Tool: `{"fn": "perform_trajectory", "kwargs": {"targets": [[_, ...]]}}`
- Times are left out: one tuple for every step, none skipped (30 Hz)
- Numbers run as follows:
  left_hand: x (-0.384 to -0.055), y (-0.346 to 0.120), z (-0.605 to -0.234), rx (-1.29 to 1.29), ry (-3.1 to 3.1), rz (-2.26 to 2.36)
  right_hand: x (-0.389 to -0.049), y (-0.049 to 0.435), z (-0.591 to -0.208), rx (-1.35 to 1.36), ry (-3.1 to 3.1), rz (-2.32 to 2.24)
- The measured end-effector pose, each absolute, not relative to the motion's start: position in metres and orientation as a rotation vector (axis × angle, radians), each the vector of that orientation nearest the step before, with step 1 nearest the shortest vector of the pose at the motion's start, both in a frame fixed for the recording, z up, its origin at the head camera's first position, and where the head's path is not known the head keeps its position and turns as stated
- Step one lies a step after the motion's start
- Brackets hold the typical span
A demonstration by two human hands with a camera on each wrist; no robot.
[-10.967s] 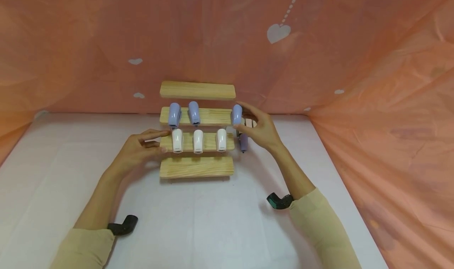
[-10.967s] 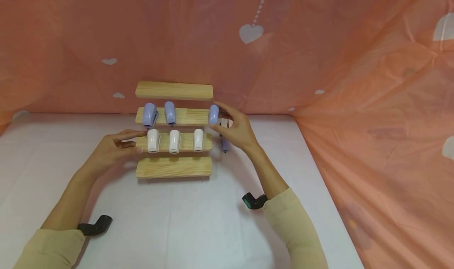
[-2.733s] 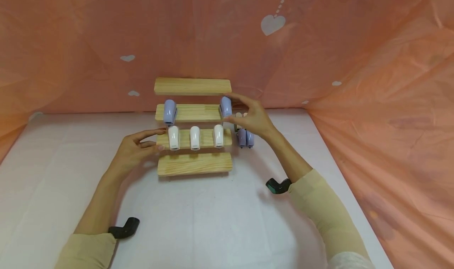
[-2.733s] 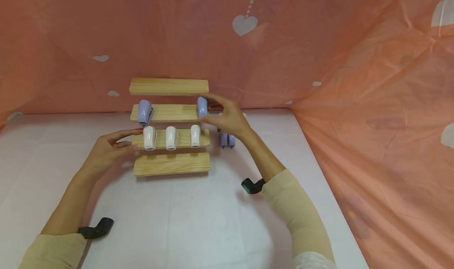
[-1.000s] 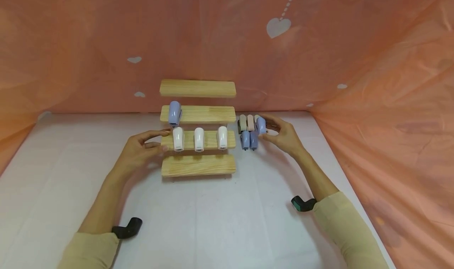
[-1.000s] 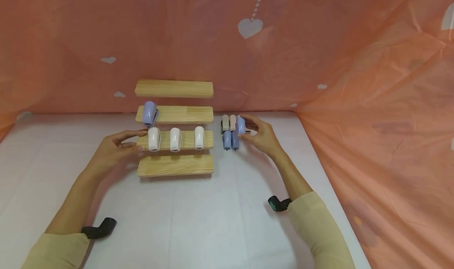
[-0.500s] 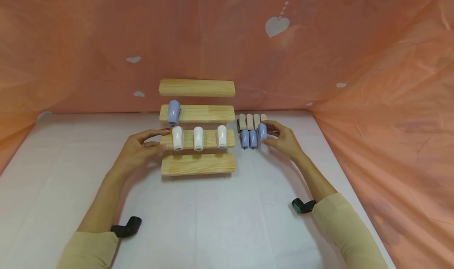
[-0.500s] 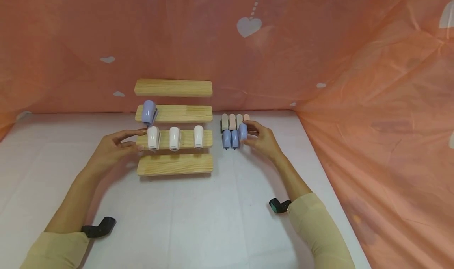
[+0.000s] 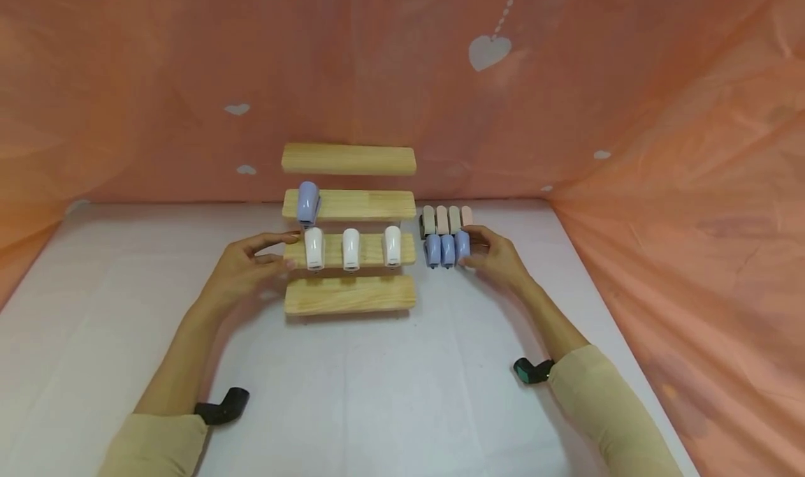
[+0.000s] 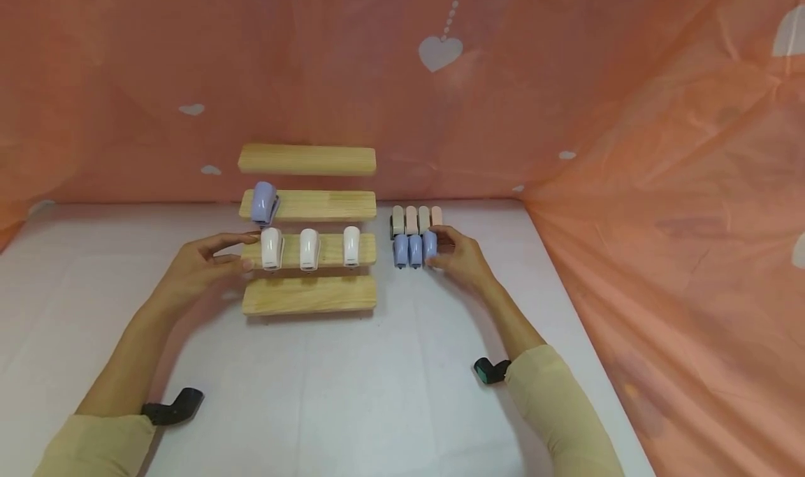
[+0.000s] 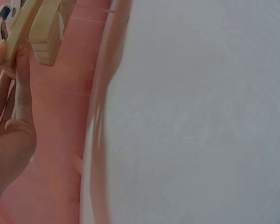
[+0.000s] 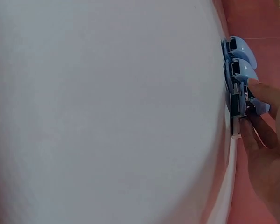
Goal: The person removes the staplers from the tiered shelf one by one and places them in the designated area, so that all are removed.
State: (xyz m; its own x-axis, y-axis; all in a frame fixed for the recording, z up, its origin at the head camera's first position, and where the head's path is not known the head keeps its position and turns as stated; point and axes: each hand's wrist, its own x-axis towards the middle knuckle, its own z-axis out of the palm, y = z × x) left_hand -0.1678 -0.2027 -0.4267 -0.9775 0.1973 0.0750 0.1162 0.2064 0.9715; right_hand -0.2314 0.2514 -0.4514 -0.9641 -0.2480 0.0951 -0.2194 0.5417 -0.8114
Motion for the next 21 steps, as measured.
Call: {"fn": "perform_trajectory", "kwargs": {"targets": [[-0.1682,-0.2023,-0.4270,0.313,2.388,1.911,-0.2316,0.2516,-0.4529,-0.411,2.738,-1.414],[-0.1686,-0.2018,-0.4273,0.316,2.387,1.907,-0.2313,0.2517,-0.4539,-0.409,2.741,-1.400],[-0.1691,-0.2014,-0.4276,0.321,2.386,1.905,-0.2308,0.2516,-0.4547,-0.408,2.738,-1.397],[-0.1697,-0.2008,-0.4280,0.328,2.382,1.908,-0.2304,0.2515,-0.4555,-0.409,2.736,-1.400],[-0.1702,-0.2005,-0.4283,0.334,2.381,1.909,-0.2300,0.2514,-0.4562,-0.411,2.733,-1.404],[-0.1706,-0.2002,-0.4288,0.344,2.376,1.911,-0.2293,0.2513,-0.4570,-0.411,2.725,-1.413],[-0.1707,-0.2001,-0.4290,0.350,2.374,1.913,-0.2290,0.2511,-0.4577,-0.413,2.719,-1.421],[-0.1708,-0.1999,-0.4291,0.352,2.377,1.910,-0.2285,0.2509,-0.4580,-0.419,2.713,-1.429],[-0.1707,-0.1998,-0.4291,0.354,2.378,1.908,-0.2285,0.2509,-0.4587,-0.421,2.707,-1.434],[-0.1708,-0.1996,-0.4289,0.359,2.374,1.912,-0.2284,0.2512,-0.4591,-0.424,2.701,-1.440],[-0.1709,-0.1995,-0.4288,0.366,2.374,1.913,-0.2283,0.2515,-0.4592,-0.426,2.701,-1.440],[-0.1711,-0.1993,-0.4287,0.371,2.372,1.918,-0.2282,0.2518,-0.4591,-0.425,2.701,-1.439],[-0.1714,-0.1990,-0.4283,0.369,2.374,1.920,-0.2283,0.2520,-0.4587,-0.425,2.705,-1.439],[-0.1717,-0.1988,-0.4281,0.369,2.371,1.924,-0.2284,0.2521,-0.4582,-0.427,2.704,-1.447],[-0.1720,-0.1987,-0.4280,0.370,2.371,1.930,-0.2287,0.2522,-0.4579,-0.425,2.702,-1.458],[-0.1724,-0.1986,-0.4277,0.368,2.373,1.933,-0.2290,0.2522,-0.4576,-0.431,2.700,-1.466],[-0.1726,-0.1986,-0.4275,0.363,2.378,1.931,-0.2291,0.2520,-0.4573,-0.432,2.698,-1.472],[-0.1726,-0.1986,-0.4273,0.358,2.376,1.933,-0.2292,0.2517,-0.4571,-0.434,2.698,-1.472],[-0.1726,-0.1987,-0.4271,0.350,2.382,1.927,-0.2292,0.2517,-0.4573,-0.432,2.697,-1.476],[-0.1726,-0.1987,-0.4269,0.344,2.385,1.922,-0.2290,0.2516,-0.4572,-0.427,2.693,-1.475],[-0.1725,-0.1987,-0.4268,0.337,2.390,1.915,-0.2288,0.2517,-0.4570,-0.421,2.695,-1.468]]}}
